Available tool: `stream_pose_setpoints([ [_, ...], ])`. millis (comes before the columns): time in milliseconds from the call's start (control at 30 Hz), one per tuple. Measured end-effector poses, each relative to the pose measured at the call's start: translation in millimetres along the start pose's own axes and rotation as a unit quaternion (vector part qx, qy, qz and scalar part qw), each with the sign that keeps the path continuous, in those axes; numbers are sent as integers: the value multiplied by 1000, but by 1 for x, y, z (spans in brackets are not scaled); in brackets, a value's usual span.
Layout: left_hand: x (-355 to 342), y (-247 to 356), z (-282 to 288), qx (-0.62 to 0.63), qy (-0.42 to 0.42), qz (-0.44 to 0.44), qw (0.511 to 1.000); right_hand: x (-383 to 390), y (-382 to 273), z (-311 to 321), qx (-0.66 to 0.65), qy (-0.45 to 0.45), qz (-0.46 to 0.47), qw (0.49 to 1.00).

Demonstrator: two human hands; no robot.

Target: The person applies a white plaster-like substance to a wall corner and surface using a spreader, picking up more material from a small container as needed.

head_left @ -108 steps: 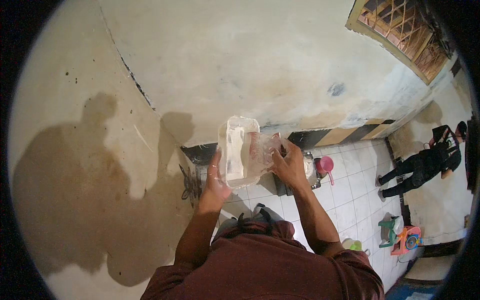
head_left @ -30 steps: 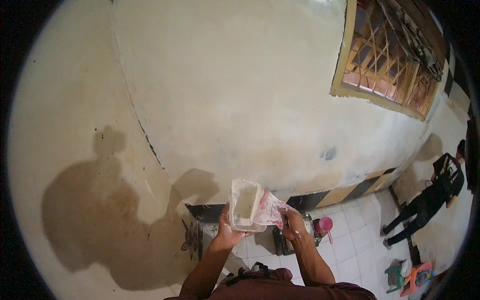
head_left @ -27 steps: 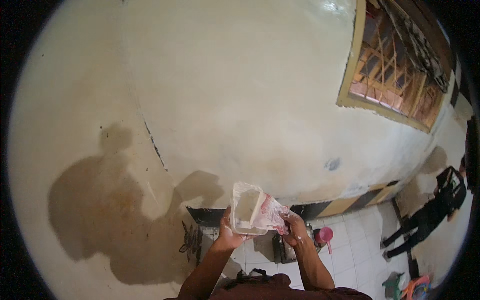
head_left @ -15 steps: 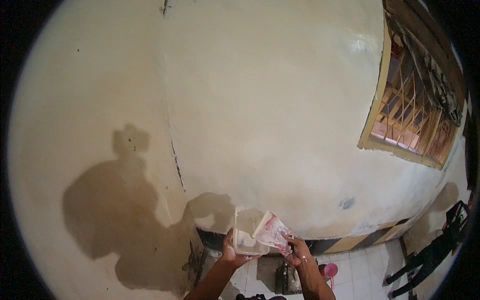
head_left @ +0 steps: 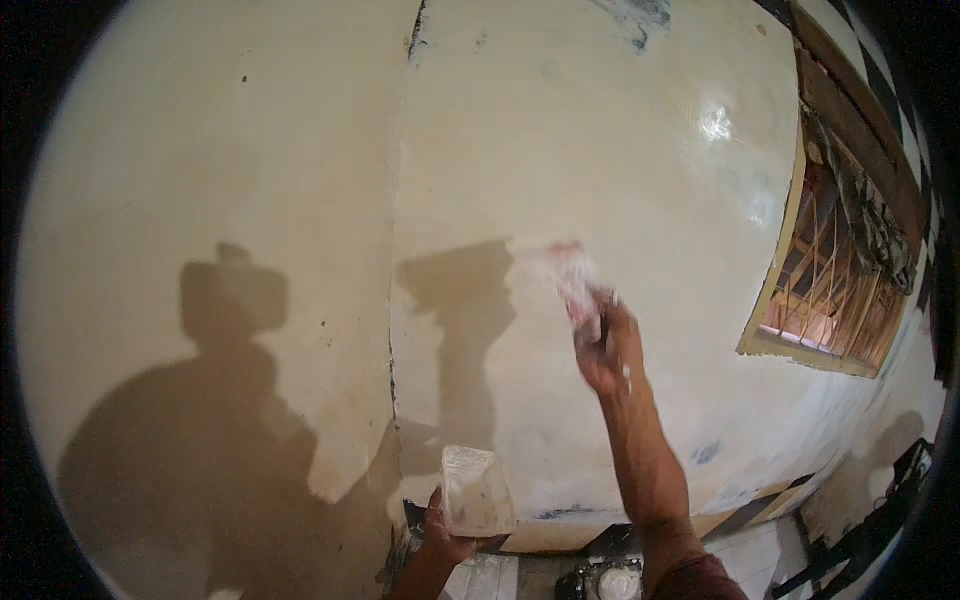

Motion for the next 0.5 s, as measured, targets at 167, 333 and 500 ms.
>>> stream_pose_setpoints([
  [167,14,20,-16,6,-71,-80,994,-86,-58,-80,264,-43,200,943],
  [333,41,46,-23,-189,-22,-148,970,-82,-64,-184,524,-27,453,721],
  [500,37,47,4,-268,-97,-221,933,-74,17,-231,743,-10,625,238],
])
Point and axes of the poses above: each hand's wrist, its own x-axis away from the middle knuckle, its own z-axis out of the back of the hand, y = z × x, the point moved 7 cm from there along -x, towards the middle knuckle, and after that the axes turned 8 degrees about -z, right-handed, at the moved point
